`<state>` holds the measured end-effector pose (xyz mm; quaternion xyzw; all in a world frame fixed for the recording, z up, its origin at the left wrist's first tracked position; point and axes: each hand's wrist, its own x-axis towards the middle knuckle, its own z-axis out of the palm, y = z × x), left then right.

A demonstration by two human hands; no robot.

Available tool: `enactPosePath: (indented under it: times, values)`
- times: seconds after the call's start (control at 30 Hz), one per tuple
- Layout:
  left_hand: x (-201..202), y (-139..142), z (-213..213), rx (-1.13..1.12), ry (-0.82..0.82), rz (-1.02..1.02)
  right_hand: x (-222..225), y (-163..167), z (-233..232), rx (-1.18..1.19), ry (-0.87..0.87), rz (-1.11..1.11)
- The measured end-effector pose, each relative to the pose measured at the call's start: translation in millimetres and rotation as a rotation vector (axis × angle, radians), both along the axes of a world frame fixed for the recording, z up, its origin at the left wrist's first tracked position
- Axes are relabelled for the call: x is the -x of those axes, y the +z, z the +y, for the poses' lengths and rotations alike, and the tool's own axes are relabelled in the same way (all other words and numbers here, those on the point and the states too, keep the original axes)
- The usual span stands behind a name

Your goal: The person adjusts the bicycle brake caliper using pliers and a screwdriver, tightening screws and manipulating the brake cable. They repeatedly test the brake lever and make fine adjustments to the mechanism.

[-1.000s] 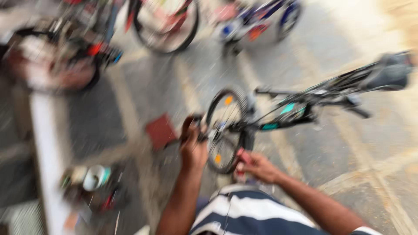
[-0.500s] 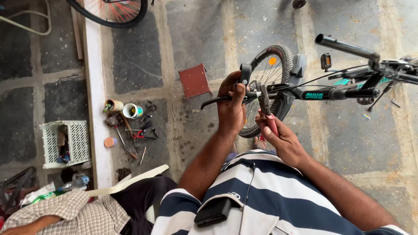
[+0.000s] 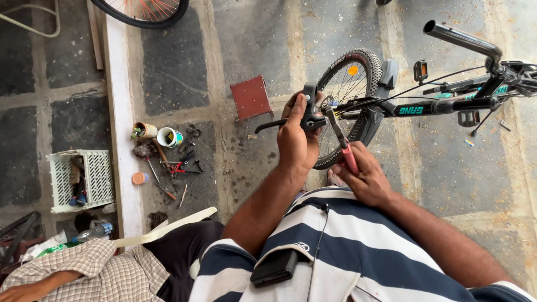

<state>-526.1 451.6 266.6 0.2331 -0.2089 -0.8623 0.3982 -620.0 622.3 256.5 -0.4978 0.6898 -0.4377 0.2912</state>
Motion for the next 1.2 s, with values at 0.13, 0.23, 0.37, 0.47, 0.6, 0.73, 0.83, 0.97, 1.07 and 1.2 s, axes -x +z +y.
enactPosePath:
  times: [0.13,0.23,0.37,0.47,0.6,0.73,0.83,0.97,1.07,1.2]
  values:
    - [-23.5,-11.9,11.4,0.193,-0.1,-0.109,11.8,2.9,9.8,-0.236,-0.036,-0.375]
    - [-42.0,-13.4,19.9,1.294,0.251,-0.818,17.0,6.2,17.5,-0.251,-0.062,-0.451]
    - [-48.6,-0.6,10.4,2.053,0.624,-0.994,13.9,3.6,22.4,-0.123,-0.007,-0.234]
    - [-34.2,10.2,-4.6,2.048,0.421,-1.046,11.8,-1.6,24.0,-0.074,0.029,0.008]
    - [-41.3,19.5,-15.6,1.437,-0.454,-0.807,22.0,-5.2,24.2,-0.008,0.068,0.187]
    - [-55.6,18.2,-24.0,0.653,-0.946,-0.295,34.4,-6.1,28.5,-0.086,0.138,0.25]
    - [-55.2,10.7,-20.6,0.556,-0.937,-0.261,33.9,-10.7,31.5,-0.111,0.126,0.301]
    - [-54.8,0.7,-10.2,1.446,-0.428,-0.613,25.3,-15.9,36.1,-0.102,0.086,-0.131]
    - [-58.5,-2.6,-5.6,1.779,-0.099,-0.759,20.1,-13.2,38.0,-0.085,0.022,-0.494]
    - [-63.5,-3.2,0.4,1.906,0.08,-0.793,13.3,-4.7,38.9,-0.133,-0.066,-0.543]
